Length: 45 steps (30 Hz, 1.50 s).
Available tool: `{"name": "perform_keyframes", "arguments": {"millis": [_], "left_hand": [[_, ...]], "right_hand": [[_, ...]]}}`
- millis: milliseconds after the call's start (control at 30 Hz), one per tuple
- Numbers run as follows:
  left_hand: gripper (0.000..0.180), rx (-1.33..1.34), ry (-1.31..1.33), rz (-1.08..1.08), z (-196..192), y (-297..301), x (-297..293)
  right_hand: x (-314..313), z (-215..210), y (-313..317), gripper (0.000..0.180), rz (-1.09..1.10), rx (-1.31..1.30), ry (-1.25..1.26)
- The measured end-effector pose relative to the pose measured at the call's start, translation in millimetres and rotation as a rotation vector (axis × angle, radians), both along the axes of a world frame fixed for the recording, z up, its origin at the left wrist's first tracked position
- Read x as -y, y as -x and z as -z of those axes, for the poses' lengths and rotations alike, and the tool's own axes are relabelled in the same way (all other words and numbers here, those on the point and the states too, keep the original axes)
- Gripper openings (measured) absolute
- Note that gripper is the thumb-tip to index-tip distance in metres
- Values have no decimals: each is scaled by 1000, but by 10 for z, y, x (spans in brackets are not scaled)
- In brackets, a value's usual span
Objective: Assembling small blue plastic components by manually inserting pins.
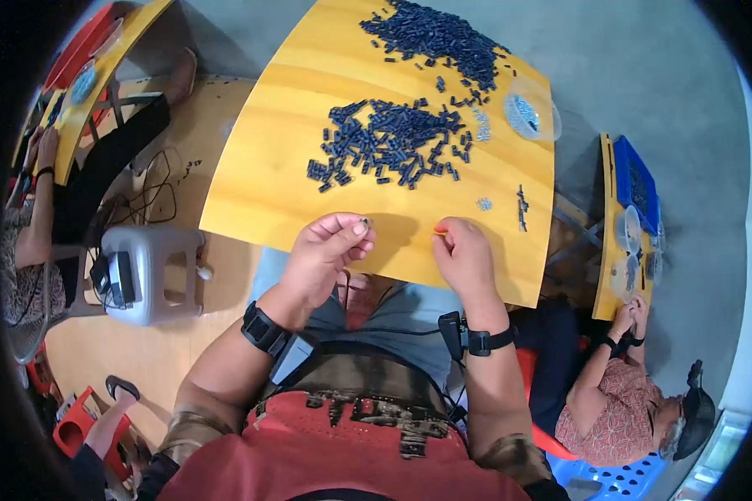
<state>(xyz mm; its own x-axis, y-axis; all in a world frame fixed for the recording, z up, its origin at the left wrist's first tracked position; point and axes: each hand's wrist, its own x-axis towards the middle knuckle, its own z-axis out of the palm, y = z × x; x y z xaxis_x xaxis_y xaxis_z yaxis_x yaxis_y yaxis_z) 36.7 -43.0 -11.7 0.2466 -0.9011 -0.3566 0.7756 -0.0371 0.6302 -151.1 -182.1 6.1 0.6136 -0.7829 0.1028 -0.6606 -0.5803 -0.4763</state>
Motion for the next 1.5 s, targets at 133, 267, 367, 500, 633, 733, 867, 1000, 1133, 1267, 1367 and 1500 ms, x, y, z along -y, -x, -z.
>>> {"name": "perform_keyframes", "arguments": {"millis": [133,267,367,500,633,733,867,1000,1133,1267,1367,1500], "left_hand": [[11,-19,23,20,-15,-25,126],[12,-79,38,115,12,4,218],[12,-125,34,182,50,29,264],[10,-189,35,217,94,-29,285],[10,-215,28,231,135,-53,257],[9,-237,60,255,181,-56,251],[8,-234,50,250,142,-62,264],[9,-223,44,252,148,-58,275],[9,-254,92,266,180,-68,263],[9,-242,74,263,151,-53,259],[8,-242,77,251,165,-33,247],[9,-199,56,239,143,-7,249]], "right_hand": [[175,-211,-52,8,-35,20,-59],[462,-399,-160,9,16,23,-55],[797,-337,-202,12,52,50,28],[1100,-185,-318,10,92,73,63],[1179,-130,-433,11,126,-8,115],[1187,-71,-474,11,133,-56,140],[1223,9,-495,10,87,-112,188],[1233,44,-523,10,96,-118,211],[1205,-9,-547,7,88,-120,212],[1163,-16,-499,10,69,-50,258],[986,-114,-433,11,97,41,200],[578,-210,-248,11,245,244,-239]]}}
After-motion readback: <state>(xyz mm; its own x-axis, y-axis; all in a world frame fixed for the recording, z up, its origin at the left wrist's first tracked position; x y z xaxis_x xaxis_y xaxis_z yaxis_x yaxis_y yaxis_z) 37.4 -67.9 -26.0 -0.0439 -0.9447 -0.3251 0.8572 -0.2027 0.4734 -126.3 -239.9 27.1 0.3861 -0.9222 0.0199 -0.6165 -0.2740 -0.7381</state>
